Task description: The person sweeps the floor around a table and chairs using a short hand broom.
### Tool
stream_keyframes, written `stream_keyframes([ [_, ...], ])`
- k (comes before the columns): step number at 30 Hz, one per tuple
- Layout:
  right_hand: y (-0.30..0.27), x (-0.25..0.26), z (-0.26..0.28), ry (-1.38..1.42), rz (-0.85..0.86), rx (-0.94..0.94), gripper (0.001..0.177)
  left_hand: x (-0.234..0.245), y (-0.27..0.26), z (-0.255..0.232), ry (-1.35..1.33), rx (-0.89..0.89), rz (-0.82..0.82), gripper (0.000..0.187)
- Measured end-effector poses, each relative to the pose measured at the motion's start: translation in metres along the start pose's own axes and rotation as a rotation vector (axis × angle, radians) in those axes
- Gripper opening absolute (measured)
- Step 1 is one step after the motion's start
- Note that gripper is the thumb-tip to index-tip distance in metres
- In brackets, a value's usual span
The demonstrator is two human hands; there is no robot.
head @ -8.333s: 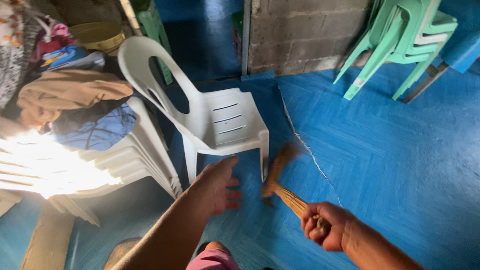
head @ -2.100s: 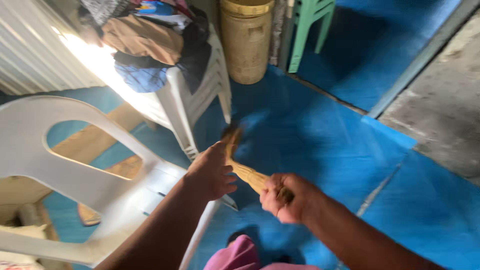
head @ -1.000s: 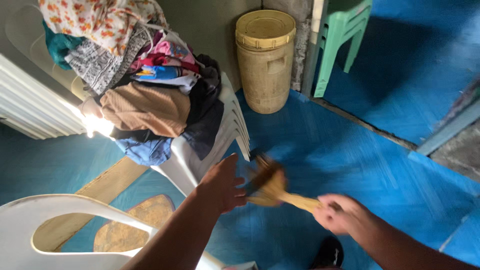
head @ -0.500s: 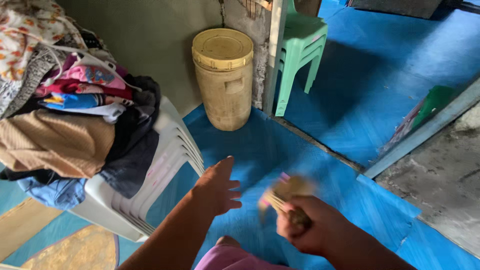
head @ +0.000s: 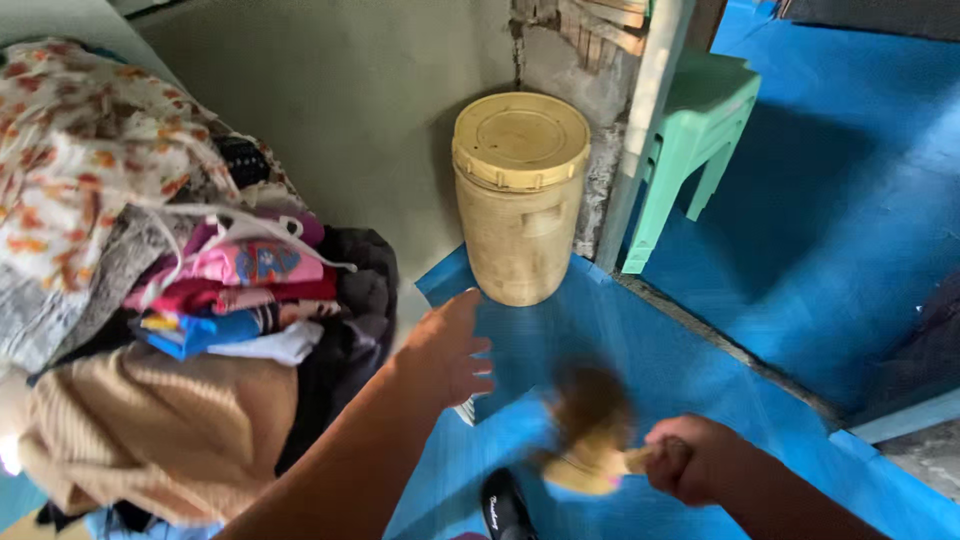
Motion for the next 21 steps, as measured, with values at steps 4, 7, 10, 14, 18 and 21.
stream_keyframes([
  [4,-0.046,-0.045,-0.063,-0.314,0.033,0.346,0.023,0.016,0.030,-0.027,0.032,0.033,0.012,0.083],
  [7,-0.072,-0.089,-0.069,-0.419,0.259,0.262,0.020,0.028,0.055,-0.037,0.016,0.080,-0.036,0.080],
  [10,-0.039,-0.154,-0.039,-0.645,0.566,0.092,0.031,0.035,0.080,-0.048,-0.078,0.076,0.079,0.067],
  [14,0.054,-0.286,0.023,-0.124,0.336,-0.486,0.022,0.059,0.102,-0.083,0.000,-0.056,0.003,0.058],
  [18,0.143,-0.366,0.052,-0.080,0.360,-0.275,0.018,0.078,0.092,-0.101,0.062,-0.029,-0.064,0.055],
  [21,0.186,-0.351,0.041,0.098,0.244,-0.055,0.016,0.086,0.086,-0.104,0.063,-0.023,-0.061,0.061],
])
Point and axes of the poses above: each hand's wrist, its own y-axis towards the middle knuckle, its own x-axis out of the back of the hand, z = x × y, the point moved 2 cm from there along y, towards the middle knuckle, and after that the axes turned 13 degrees about y, right-handed, at the moved point
